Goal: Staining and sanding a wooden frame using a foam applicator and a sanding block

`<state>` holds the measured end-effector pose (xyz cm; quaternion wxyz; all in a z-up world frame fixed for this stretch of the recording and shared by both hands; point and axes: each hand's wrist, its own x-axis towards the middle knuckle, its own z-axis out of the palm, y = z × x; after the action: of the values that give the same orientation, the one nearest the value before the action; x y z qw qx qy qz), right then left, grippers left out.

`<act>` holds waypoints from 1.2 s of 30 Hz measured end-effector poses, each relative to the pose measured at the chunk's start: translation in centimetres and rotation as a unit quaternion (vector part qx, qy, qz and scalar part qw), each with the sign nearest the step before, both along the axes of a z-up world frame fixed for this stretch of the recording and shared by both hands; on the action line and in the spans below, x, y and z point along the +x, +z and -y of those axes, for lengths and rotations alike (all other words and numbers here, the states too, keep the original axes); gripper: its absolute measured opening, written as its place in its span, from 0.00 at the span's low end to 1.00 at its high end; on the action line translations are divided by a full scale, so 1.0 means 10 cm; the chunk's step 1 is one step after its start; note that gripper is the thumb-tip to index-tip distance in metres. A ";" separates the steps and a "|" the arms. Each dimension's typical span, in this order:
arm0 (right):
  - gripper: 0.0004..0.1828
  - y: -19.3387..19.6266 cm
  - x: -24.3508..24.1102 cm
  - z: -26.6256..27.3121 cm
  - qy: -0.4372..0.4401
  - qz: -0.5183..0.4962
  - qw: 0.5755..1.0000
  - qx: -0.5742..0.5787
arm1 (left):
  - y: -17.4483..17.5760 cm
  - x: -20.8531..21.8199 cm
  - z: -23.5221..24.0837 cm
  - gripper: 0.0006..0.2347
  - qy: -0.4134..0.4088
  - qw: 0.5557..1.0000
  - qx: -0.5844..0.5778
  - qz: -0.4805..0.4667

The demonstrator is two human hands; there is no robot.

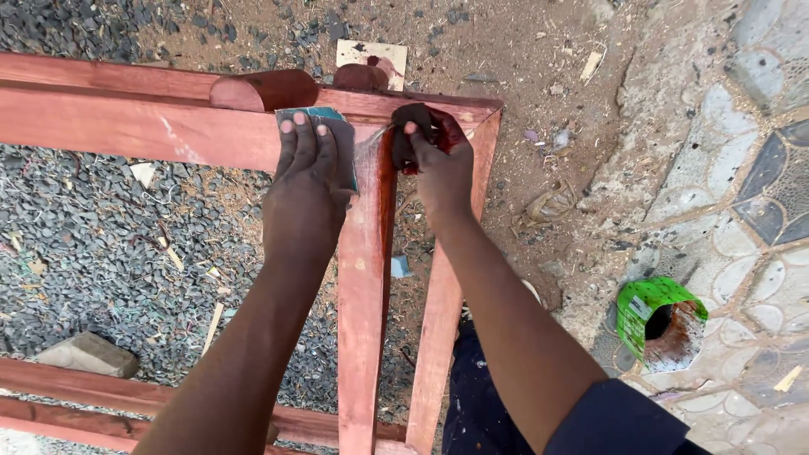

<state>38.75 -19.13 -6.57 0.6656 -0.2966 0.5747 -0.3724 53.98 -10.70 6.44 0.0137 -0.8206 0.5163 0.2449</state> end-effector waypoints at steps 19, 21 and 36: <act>0.23 1.11 0.04 0.03 0.147 -0.061 0.984 -0.079 | 0.01 -0.03 0.03 0.37 0.018 0.998 0.059 -0.016; 0.28 1.01 0.00 0.00 0.113 -0.018 0.993 -0.015 | -0.02 -0.08 -0.03 0.37 0.020 0.997 0.067 -0.022; 0.14 -0.19 -0.16 0.26 0.004 -0.009 0.961 0.276 | -0.01 -0.13 -0.05 0.37 0.019 0.999 0.031 0.002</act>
<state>37.16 -21.75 -8.50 0.7180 -0.1064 0.6599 -0.1939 52.73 -10.16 6.37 0.0349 -0.8301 0.4925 0.2592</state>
